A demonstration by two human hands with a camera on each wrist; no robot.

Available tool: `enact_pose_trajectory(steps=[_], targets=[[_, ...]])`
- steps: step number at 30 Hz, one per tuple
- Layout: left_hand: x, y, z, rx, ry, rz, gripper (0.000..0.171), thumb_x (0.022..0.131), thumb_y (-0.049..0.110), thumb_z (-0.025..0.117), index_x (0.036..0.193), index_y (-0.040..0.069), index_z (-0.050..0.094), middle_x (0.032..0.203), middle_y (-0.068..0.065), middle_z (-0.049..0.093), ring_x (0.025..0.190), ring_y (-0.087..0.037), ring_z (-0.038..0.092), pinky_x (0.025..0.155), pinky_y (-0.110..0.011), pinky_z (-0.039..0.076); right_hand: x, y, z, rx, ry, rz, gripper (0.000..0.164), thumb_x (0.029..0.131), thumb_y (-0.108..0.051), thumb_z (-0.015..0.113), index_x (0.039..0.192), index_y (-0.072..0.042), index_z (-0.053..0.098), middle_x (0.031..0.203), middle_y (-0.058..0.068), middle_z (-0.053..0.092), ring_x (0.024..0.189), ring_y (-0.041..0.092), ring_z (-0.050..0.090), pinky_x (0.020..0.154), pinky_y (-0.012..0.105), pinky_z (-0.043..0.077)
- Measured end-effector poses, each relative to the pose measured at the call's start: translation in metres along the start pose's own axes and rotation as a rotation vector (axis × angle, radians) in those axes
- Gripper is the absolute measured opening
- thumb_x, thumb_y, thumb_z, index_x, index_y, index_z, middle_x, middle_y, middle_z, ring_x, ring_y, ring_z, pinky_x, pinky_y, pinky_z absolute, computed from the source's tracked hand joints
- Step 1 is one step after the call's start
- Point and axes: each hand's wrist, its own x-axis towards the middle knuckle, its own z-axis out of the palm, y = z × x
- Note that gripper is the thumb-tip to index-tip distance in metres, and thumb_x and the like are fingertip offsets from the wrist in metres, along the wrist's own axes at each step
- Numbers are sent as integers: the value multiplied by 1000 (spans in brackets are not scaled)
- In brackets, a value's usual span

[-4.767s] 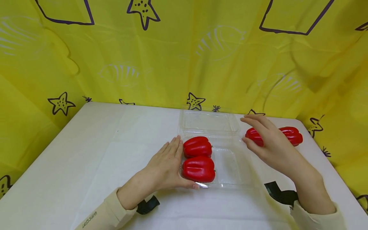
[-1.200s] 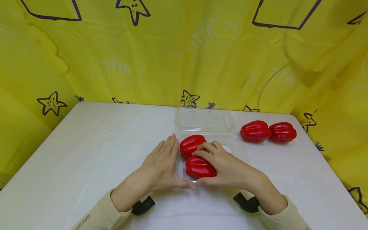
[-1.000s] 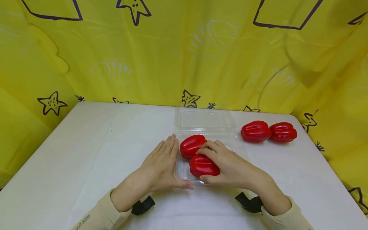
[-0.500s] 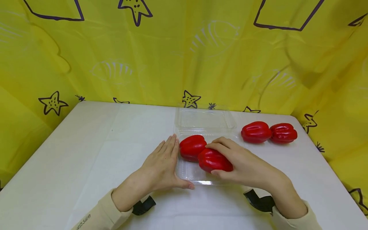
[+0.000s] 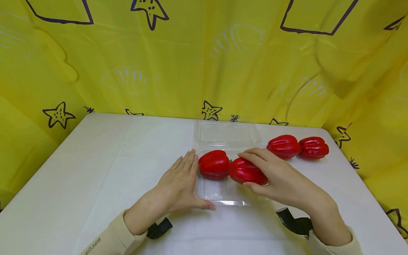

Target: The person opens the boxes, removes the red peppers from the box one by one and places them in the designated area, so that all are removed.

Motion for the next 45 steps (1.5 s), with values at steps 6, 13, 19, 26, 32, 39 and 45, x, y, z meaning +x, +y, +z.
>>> enact_pose_trajectory(steps=[6, 13, 19, 26, 32, 39, 45], targets=[[-1, 0, 0, -5, -7, -4, 135, 63, 85, 65, 155, -3, 22, 165, -18, 17, 154, -32, 17, 125, -46, 18, -7, 6, -12, -10, 25, 73, 65, 83, -22, 78, 142, -17, 52, 137, 4, 55, 121, 23, 56, 92, 45, 58], [-1, 0, 0, -6, -8, -10, 136, 63, 86, 66, 156, -3, 21, 165, -18, 16, 154, -31, 16, 126, -46, 17, -14, 14, -21, -33, 73, 98, 67, 82, -22, 80, 142, -13, 52, 137, 8, 55, 121, 27, 53, 90, 49, 57], [-1, 0, 0, -2, -4, -12, 135, 63, 85, 66, 155, -3, 22, 165, -18, 17, 154, -31, 17, 126, -46, 18, -18, 23, -25, -54, 126, 113, 66, 79, -19, 82, 138, -10, 54, 133, 11, 56, 116, 30, 54, 83, 52, 59], [-1, 0, 1, -10, -11, -13, 135, 63, 84, 67, 156, -2, 21, 165, -18, 17, 154, -32, 17, 125, -46, 18, -22, 34, -27, -80, 152, 115, 68, 76, -13, 84, 136, -7, 54, 133, 14, 54, 115, 34, 55, 79, 55, 59], [-1, 0, 1, -9, -13, -11, 135, 63, 85, 66, 156, -2, 21, 165, -18, 16, 154, -32, 17, 125, -46, 18, -24, 44, -28, -106, 133, 161, 69, 75, -11, 83, 137, -3, 52, 135, 19, 53, 118, 40, 50, 78, 60, 57], [-1, 0, 0, -13, -17, -16, 135, 63, 85, 67, 156, -2, 21, 166, -18, 16, 154, -32, 17, 125, -47, 18, -27, 57, -29, -132, 63, 261, 71, 77, -13, 81, 138, 2, 49, 133, 24, 51, 117, 43, 46, 80, 64, 55], [0, 1, 0, -10, -19, -16, 134, 64, 84, 67, 156, -2, 21, 166, -17, 16, 154, -32, 16, 125, -47, 18, -26, 65, -26, -126, -12, 336, 73, 78, -15, 81, 139, 4, 47, 133, 28, 50, 118, 46, 45, 80, 64, 56]])
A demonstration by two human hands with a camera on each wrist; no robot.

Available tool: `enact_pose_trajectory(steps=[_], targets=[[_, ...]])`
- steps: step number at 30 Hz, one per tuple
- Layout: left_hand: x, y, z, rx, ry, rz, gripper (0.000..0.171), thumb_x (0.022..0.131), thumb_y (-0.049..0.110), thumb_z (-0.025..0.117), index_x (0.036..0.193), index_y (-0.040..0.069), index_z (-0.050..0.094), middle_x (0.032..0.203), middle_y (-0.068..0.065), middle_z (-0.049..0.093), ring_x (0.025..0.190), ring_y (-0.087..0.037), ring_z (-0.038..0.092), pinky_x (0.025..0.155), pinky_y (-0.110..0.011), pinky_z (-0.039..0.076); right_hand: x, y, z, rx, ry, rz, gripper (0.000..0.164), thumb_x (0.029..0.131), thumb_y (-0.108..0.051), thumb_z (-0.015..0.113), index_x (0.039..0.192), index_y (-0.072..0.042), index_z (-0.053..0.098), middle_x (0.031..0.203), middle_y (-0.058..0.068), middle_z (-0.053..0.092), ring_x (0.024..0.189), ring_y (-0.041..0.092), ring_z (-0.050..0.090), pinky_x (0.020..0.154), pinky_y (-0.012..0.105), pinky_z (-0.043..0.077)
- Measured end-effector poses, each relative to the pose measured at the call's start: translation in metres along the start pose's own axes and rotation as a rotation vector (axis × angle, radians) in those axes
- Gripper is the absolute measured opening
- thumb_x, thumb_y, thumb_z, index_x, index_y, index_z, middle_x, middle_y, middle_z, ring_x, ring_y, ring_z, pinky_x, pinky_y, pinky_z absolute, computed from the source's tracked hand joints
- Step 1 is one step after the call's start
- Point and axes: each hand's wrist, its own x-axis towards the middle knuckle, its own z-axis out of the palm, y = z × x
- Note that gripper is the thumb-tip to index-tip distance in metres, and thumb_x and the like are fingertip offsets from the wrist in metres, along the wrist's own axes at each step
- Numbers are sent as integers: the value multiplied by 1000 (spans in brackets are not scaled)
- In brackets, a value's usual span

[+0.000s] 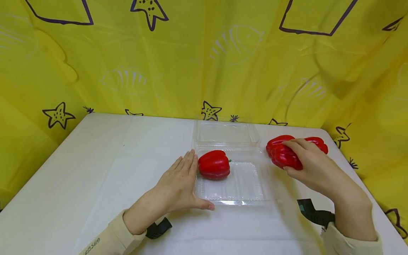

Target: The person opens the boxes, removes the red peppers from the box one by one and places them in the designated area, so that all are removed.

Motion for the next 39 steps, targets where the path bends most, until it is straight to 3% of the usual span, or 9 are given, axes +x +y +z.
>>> enact_pose_trajectory(steps=[5, 25, 39], targets=[[0, 0, -1, 8, -2, 1, 135, 63, 85, 66, 156, -2, 21, 166, -17, 16, 154, -31, 15, 126, -46, 17, 4, 5, 5, -5, -54, 59, 76, 77, -16, 83, 139, 5, 46, 133, 31, 48, 117, 49, 43, 78, 64, 56], [1, 0, -1, -3, -7, 2, 135, 63, 84, 67, 156, -2, 20, 166, -17, 16, 154, -32, 16, 125, -47, 17, 15, 19, 24, 51, -193, 121, 72, 71, -19, 88, 133, 1, 57, 130, 34, 46, 116, 52, 42, 76, 62, 57], [0, 0, 0, -7, -3, 2, 135, 63, 84, 67, 156, -2, 20, 166, -17, 16, 154, -32, 16, 125, -47, 17, 15, 22, 28, 62, -247, 156, 71, 66, -16, 90, 128, 1, 60, 127, 34, 47, 114, 55, 40, 72, 59, 58]])
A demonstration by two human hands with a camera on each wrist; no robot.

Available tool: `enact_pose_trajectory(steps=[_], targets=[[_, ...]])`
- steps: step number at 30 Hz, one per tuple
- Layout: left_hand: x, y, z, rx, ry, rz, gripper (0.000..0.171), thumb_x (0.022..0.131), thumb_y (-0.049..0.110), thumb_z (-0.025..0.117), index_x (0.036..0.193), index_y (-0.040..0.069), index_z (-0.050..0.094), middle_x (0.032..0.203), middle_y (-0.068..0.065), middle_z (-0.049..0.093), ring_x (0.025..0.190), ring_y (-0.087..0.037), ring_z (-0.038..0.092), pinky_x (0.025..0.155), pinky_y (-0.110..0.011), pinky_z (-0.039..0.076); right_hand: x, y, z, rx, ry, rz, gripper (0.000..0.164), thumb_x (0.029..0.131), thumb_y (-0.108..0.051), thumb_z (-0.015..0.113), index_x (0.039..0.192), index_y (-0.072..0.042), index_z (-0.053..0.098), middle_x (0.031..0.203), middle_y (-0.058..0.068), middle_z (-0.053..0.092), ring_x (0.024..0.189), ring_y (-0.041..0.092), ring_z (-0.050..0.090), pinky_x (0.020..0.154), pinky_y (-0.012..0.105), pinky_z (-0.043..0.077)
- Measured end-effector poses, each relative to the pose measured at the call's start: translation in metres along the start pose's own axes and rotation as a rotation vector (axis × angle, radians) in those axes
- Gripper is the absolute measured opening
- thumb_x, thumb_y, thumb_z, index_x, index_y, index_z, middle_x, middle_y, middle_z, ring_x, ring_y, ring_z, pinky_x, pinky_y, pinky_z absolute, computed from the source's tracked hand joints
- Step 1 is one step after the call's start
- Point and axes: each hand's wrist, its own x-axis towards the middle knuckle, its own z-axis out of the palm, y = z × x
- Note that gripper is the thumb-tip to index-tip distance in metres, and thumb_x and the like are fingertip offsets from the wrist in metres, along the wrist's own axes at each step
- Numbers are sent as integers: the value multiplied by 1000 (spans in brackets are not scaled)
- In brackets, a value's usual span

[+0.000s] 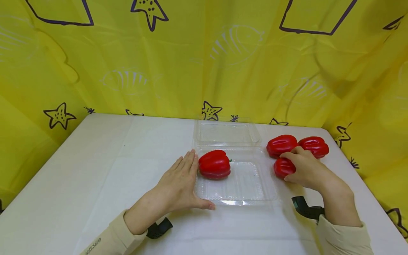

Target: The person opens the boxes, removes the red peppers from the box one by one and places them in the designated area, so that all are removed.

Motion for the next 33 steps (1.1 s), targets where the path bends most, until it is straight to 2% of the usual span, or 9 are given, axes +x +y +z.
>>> enact_pose_trajectory(steps=[11, 20, 28, 33], targets=[[0, 0, 0, 4, -2, -2, 134, 64, 84, 67, 156, -1, 20, 166, -17, 16, 154, -32, 16, 125, -47, 17, 0, -1, 0, -18, -44, 16, 75, 66, -13, 89, 129, 4, 53, 127, 34, 49, 114, 55, 40, 75, 59, 58], [1, 0, 0, -17, -10, -9, 134, 63, 83, 68, 157, 0, 19, 166, -16, 15, 155, -31, 15, 125, -48, 17, -2, -2, -1, -4, -18, 23, 71, 64, -13, 90, 123, 3, 55, 123, 33, 47, 112, 54, 39, 71, 56, 59], [0, -1, 0, -19, -10, -2, 134, 64, 83, 68, 157, -1, 19, 166, -17, 15, 154, -32, 16, 125, -48, 17, -4, -3, -4, -18, -36, 34, 72, 70, -20, 87, 131, 1, 54, 132, 35, 43, 117, 56, 35, 75, 62, 56], [1, -1, 0, -16, -12, -2, 134, 64, 83, 67, 157, -1, 19, 166, -17, 15, 154, -32, 16, 125, -49, 17, -6, -9, -6, -34, 2, 12, 70, 75, -24, 85, 132, 1, 54, 134, 35, 44, 118, 55, 37, 76, 63, 56]])
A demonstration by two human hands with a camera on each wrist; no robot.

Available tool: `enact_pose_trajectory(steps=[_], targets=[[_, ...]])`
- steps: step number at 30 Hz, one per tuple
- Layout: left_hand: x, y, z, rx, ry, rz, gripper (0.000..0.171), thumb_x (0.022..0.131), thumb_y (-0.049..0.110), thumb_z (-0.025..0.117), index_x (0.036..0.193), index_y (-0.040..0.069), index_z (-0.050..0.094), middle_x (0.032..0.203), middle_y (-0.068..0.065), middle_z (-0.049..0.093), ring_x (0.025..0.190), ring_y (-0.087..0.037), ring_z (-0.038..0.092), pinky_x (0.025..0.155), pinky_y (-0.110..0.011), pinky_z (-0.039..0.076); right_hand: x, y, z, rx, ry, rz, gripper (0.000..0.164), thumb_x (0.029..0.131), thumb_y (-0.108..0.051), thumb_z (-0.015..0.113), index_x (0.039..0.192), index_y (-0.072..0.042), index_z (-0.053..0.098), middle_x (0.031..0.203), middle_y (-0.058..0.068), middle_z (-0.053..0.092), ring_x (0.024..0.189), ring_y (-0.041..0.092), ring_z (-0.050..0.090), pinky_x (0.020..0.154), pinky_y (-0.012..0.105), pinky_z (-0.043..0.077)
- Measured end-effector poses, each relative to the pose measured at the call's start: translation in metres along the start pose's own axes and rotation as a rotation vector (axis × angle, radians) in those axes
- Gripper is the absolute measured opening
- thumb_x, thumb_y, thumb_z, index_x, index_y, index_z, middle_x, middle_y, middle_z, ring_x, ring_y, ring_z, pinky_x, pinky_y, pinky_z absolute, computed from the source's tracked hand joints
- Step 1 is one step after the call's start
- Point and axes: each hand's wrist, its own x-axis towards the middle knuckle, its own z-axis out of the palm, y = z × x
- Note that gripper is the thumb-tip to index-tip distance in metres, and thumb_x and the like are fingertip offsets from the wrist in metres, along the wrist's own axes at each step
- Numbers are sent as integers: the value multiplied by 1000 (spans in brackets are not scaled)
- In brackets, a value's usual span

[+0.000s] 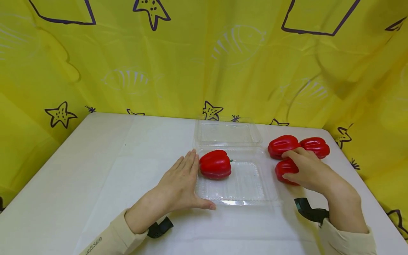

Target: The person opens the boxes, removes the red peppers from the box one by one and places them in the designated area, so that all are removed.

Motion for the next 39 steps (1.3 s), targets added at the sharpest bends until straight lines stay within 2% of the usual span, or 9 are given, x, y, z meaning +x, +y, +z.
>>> enact_pose_trajectory(steps=[8, 14, 17, 25, 39], targets=[[-1, -1, -1, 1, 3, 0, 134, 64, 84, 67, 156, -2, 20, 166, -17, 15, 154, -31, 15, 125, -48, 17, -6, -16, -7, -19, 124, -97, 59, 83, -26, 78, 131, 1, 56, 133, 31, 49, 119, 50, 42, 83, 67, 53], [-2, 0, 2, 28, 13, 13, 134, 64, 85, 65, 155, -3, 22, 165, -19, 17, 154, -31, 16, 125, -47, 18, -12, -37, -9, -4, 257, -206, 48, 85, -20, 76, 126, 0, 60, 131, 23, 51, 122, 44, 43, 92, 65, 50], [-2, 0, 3, 30, 20, 18, 133, 65, 85, 65, 155, -3, 22, 165, -19, 18, 154, -31, 17, 125, -48, 18, -13, -50, -9, 2, 293, -256, 48, 86, -21, 75, 128, -3, 60, 134, 20, 51, 125, 41, 44, 95, 63, 49], [-2, 0, 1, 38, 29, 20, 134, 64, 86, 65, 155, -3, 23, 165, -18, 18, 154, -30, 16, 125, -46, 17, -13, -80, -7, 45, 270, -329, 55, 88, -27, 75, 137, -15, 55, 142, 13, 48, 128, 36, 48, 88, 53, 57], [-2, -1, 1, 35, 38, 21, 134, 64, 86, 65, 154, -4, 24, 165, -19, 19, 154, -31, 18, 125, -47, 18, -4, -105, 11, 46, 265, -428, 62, 84, -27, 79, 139, -12, 53, 144, 12, 49, 133, 33, 47, 95, 52, 55]])
